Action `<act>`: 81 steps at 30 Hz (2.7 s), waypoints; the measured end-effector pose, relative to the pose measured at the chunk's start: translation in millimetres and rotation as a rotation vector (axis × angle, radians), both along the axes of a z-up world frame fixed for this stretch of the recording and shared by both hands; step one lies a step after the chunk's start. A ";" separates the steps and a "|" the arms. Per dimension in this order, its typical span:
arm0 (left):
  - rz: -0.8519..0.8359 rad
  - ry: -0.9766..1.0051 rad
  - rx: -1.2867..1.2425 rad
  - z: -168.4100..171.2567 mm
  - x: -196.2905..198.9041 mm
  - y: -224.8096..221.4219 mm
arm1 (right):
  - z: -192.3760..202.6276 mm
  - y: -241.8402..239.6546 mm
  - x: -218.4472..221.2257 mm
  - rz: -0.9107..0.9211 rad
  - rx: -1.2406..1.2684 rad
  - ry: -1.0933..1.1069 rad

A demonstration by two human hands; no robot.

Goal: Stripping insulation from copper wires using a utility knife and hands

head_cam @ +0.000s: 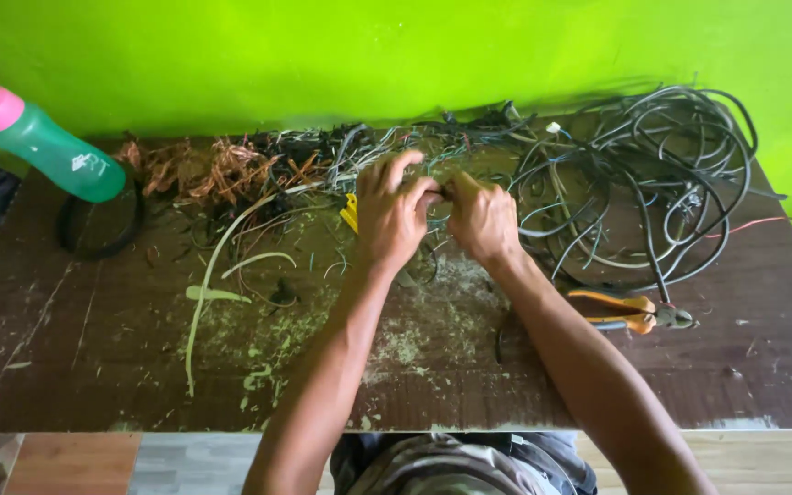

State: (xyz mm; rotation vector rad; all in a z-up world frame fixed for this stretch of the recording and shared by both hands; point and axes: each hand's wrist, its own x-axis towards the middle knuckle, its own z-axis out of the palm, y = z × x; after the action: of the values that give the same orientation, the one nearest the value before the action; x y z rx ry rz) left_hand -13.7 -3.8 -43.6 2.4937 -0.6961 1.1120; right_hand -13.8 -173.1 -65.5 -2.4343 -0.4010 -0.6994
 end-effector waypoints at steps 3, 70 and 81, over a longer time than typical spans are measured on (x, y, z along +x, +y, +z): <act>0.034 0.009 0.036 -2.3 1.9 5.6 | 2.8 8.0 -1.0 0.005 0.114 0.093; -0.146 1.018 -0.714 73.6 -83.7 -101.3 | 88.9 -51.2 96.0 -0.361 0.722 0.020; -0.341 0.646 -1.030 29.7 -80.1 -106.6 | 84.0 -44.1 113.2 -0.566 0.150 -0.432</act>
State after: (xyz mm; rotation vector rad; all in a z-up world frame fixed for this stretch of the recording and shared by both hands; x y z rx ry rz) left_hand -93.8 -110.4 -13.9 1.5818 -0.2233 0.3184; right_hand 99.4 -217.1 18.6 -2.2458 0.1949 -1.4497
